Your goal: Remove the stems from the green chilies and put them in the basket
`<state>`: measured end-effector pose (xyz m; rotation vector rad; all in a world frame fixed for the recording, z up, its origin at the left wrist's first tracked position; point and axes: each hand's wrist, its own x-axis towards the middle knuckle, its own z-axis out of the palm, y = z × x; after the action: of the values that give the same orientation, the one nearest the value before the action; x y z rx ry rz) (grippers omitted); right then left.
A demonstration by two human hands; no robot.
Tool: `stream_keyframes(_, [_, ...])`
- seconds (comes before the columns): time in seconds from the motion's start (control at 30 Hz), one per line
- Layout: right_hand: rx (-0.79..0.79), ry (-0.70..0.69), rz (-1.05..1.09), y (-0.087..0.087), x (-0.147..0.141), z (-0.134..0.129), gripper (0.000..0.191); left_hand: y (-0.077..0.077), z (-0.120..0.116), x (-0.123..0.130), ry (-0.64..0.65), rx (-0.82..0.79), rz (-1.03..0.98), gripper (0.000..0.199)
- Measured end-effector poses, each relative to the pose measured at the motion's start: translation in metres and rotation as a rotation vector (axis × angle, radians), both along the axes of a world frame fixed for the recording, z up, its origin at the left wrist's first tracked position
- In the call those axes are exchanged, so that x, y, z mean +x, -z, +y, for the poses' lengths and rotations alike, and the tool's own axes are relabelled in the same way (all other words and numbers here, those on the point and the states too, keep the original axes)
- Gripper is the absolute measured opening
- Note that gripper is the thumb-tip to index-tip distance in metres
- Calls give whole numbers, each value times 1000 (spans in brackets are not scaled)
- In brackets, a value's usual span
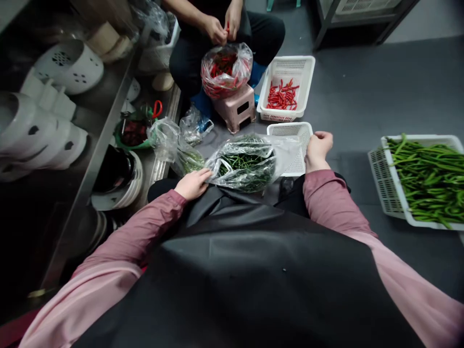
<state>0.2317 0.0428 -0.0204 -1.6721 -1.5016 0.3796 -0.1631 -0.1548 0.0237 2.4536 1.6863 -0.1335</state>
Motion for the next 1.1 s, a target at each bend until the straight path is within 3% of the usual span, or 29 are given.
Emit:
stream_keyframes(0.03, [86,124,-66,-9,-7,-10,30,-4,2,11,-29,80,-21,44])
stream_keyframes(0.07, [185,99,-133,-17,-17,-22,32,-8,5,24,-58,161,-39,45])
stream_keyframes(0.1, [261,-67,-203,-24,-31,-35,34,-11,9,37,-76,227,-52,45])
stream_keyframes(0.13, [281,-343,-301,-28,-45,-49,36,-13,13,50,-67,266,-61,45])
stream_keyframes(0.2, [179,-846,-551,-31,-71,-75,41,-11,20,71,20,251,-67,48])
stream_keyframes(0.27, [-32,-1008,-773,-26,-83,-98,49,-5,24,81,72,159,-26,52])
stream_keyframes(0.33, [-244,-1029,-918,-21,-80,-116,52,-1,20,81,64,74,26,47])
stream_keyframes(0.4, [-318,-1078,-964,-19,-70,-127,41,-3,11,77,116,23,22,38])
stream_keyframes(0.5, [-105,-1131,-882,-27,-67,-130,34,-9,-6,78,342,-58,-94,32])
stream_keyframes(0.57, [13,-1154,-814,-31,-75,-127,38,-10,-11,85,404,-151,-144,30])
stream_keyframes(0.63, [-63,-1178,-794,-30,-83,-123,39,-5,-8,90,274,-223,-124,32])
stream_keyframes(0.77, [-482,-1105,-694,-15,-74,-123,26,13,8,86,-214,-251,-50,32])
stream_keyframes(0.83, [-611,-1131,-555,-8,-61,-125,33,18,15,84,-293,-287,-15,27])
stream_keyframes(0.9, [-689,-1076,-525,-2,-54,-127,38,16,18,91,-263,-259,48,25])
stream_keyframes(0.97, [-721,-925,-603,1,-54,-125,36,10,20,105,-160,-123,91,28])
stream_keyframes(1.03, [-646,-788,-654,2,-61,-121,26,3,27,122,-10,36,73,31])
stream_keyframes(1.1, [-509,-728,-639,3,-72,-116,21,2,42,136,100,89,43,31])
